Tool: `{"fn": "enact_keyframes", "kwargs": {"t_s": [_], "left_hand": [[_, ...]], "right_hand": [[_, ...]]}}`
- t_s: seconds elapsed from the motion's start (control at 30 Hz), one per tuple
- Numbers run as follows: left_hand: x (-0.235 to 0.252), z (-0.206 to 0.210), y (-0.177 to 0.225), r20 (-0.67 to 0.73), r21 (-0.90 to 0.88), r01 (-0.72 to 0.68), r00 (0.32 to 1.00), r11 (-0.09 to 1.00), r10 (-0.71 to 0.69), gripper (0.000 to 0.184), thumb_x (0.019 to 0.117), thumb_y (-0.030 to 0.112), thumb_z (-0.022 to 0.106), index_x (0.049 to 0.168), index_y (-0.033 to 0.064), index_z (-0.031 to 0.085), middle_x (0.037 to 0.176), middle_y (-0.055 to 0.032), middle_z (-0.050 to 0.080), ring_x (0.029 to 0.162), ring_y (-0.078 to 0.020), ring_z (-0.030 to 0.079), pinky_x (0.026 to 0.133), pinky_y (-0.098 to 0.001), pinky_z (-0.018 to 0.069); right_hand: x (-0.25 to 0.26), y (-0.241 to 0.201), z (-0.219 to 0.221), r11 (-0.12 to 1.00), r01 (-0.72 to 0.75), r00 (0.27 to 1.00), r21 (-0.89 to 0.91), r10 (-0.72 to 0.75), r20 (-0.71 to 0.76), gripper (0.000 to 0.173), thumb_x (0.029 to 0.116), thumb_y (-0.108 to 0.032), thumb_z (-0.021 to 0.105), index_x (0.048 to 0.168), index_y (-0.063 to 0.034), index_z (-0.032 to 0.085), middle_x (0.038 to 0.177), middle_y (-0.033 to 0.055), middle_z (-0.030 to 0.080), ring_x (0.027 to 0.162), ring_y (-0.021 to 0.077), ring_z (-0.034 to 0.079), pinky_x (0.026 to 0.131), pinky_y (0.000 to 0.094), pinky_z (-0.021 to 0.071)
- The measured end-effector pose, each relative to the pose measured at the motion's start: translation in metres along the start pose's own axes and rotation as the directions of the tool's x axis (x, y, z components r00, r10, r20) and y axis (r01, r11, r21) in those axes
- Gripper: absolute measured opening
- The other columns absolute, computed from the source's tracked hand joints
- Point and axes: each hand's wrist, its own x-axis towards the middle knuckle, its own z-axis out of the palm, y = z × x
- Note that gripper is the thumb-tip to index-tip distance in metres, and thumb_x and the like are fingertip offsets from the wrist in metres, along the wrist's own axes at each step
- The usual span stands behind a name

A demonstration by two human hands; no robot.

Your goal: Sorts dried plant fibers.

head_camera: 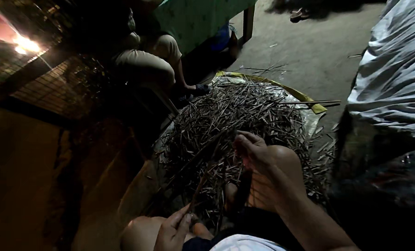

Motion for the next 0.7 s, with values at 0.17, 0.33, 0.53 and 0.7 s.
{"fn": "enact_keyframes", "kwargs": {"t_s": [0.17, 0.33, 0.53, 0.7], "left_hand": [[0.002, 0.002, -0.008, -0.012, -0.002, -0.055, 0.998, 0.998, 0.055, 0.032, 0.1059, 0.015, 0.051, 0.132, 0.0036, 0.067, 0.092, 0.0017, 0.072, 0.06, -0.0015, 0.057, 0.054, -0.0178, 0.0509], [0.001, 0.005, 0.002, 0.009, -0.043, 0.013, 1.0, 0.999, -0.013, 0.032, 0.1064, 0.014, 0.049, 0.13, 0.0013, 0.067, 0.079, 0.003, 0.068, 0.055, -0.0021, 0.054, 0.05, -0.018, 0.0479], [0.0, 0.007, 0.003, 0.09, -0.257, 0.079, 0.994, 0.963, -0.058, 0.036, 0.1076, 0.012, 0.047, 0.139, 0.0011, 0.06, 0.077, -0.0016, 0.067, 0.05, -0.0038, 0.05, 0.045, -0.0178, 0.0434], [0.002, 0.01, 0.007, 0.016, -0.176, 0.054, 0.999, 0.983, -0.052, 0.036, 0.1049, 0.01, 0.05, 0.138, 0.0016, 0.062, 0.079, -0.0018, 0.069, 0.053, -0.0045, 0.053, 0.047, -0.0186, 0.0455]], "right_hand": [[-0.02, 0.003, 0.011, 0.999, -0.039, 0.938, 0.029, 0.026, 0.345, 0.034, 0.1046, -0.019, 0.055, 0.133, -0.0015, 0.061, 0.092, 0.0079, 0.069, 0.069, 0.0137, 0.064, 0.061, 0.0308, 0.0572], [-0.041, 0.01, 0.037, 0.99, -0.062, 0.795, -0.126, 0.125, 0.594, 0.032, 0.1053, -0.021, 0.056, 0.131, -0.0026, 0.062, 0.093, 0.0038, 0.07, 0.068, 0.009, 0.063, 0.06, 0.0271, 0.0564], [-0.041, 0.017, 0.038, 0.988, -0.048, 0.74, -0.147, 0.134, 0.66, 0.032, 0.1065, -0.022, 0.054, 0.13, -0.0026, 0.065, 0.093, 0.0037, 0.07, 0.069, 0.0077, 0.064, 0.062, 0.025, 0.0563], [-0.044, 0.019, 0.041, 0.989, -0.04, 0.761, -0.141, 0.121, 0.638, 0.032, 0.1069, -0.021, 0.053, 0.129, -0.0014, 0.065, 0.091, 0.0041, 0.07, 0.067, 0.0078, 0.063, 0.06, 0.0254, 0.0559]]}}
